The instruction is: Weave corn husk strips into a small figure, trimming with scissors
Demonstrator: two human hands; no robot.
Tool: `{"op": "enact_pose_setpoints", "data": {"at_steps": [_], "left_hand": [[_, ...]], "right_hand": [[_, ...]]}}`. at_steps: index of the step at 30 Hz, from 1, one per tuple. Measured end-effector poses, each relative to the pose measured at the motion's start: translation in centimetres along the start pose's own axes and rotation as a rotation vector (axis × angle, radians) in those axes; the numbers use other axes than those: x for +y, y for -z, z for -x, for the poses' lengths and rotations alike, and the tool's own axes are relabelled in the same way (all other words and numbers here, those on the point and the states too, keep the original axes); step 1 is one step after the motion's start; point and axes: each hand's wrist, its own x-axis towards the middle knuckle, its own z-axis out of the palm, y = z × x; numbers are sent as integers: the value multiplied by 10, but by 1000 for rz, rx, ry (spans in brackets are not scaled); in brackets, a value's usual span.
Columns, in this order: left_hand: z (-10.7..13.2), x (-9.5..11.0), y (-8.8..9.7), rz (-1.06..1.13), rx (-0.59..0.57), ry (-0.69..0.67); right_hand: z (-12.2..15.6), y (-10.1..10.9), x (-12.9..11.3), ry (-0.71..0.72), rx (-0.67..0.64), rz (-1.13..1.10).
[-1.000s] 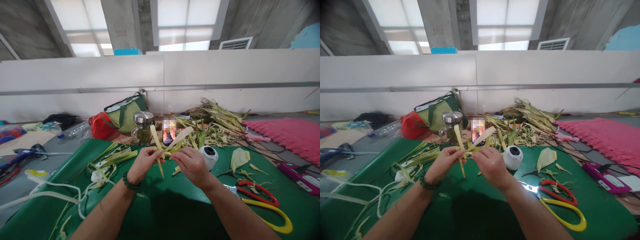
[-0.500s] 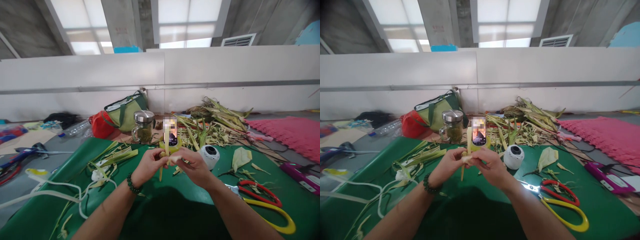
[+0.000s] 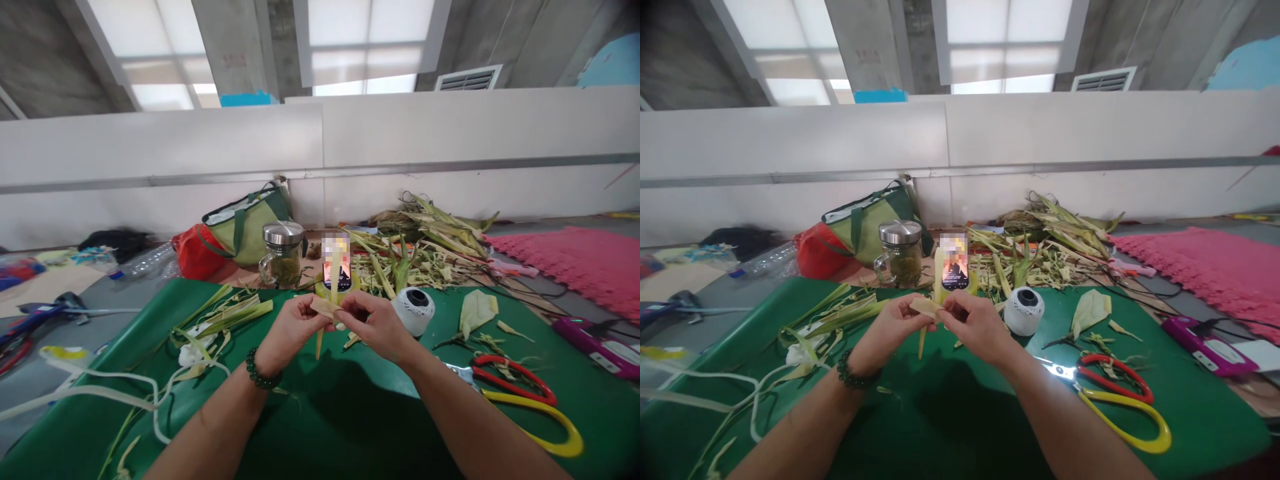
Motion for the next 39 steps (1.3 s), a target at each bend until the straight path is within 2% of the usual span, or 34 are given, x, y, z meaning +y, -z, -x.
{"op": "enact_pose_setpoints", "data": {"at_steps": [3, 7, 9, 11, 13, 17, 19, 23, 29, 35, 39], "left_hand": [[-1, -1, 0, -17, 10, -2], [-1, -2, 2, -53, 27, -27], [-1, -2, 3, -46, 9, -24], [-1, -2, 3, -32, -9, -9], [-1, -2, 3, -21, -18, 8], [-1, -4, 3, -42, -40, 8], [-1, -5, 3, -51, -45, -3], [-2, -6, 2, -30, -29, 3], [-2, -8, -1, -41, -55, -3], [5, -8, -6, -87, -58, -29], [8, -8, -10, -157, -59, -83]], "right_hand": [[1, 3, -3, 111, -26, 68], [5, 7, -4, 418, -50, 303], [6, 8, -4, 499, -53, 376], [7, 9, -6, 465, -45, 324], [7, 11, -11, 373, -46, 187], [5, 15, -19, 196, -132, -38], [5, 14, -20, 143, -163, -60], [5, 9, -14, 103, -140, -7], [0, 2, -5, 226, -6, 78], [-2, 0, -5, 6, -9, -60], [-2, 0, -3, -78, -89, -151]]}}
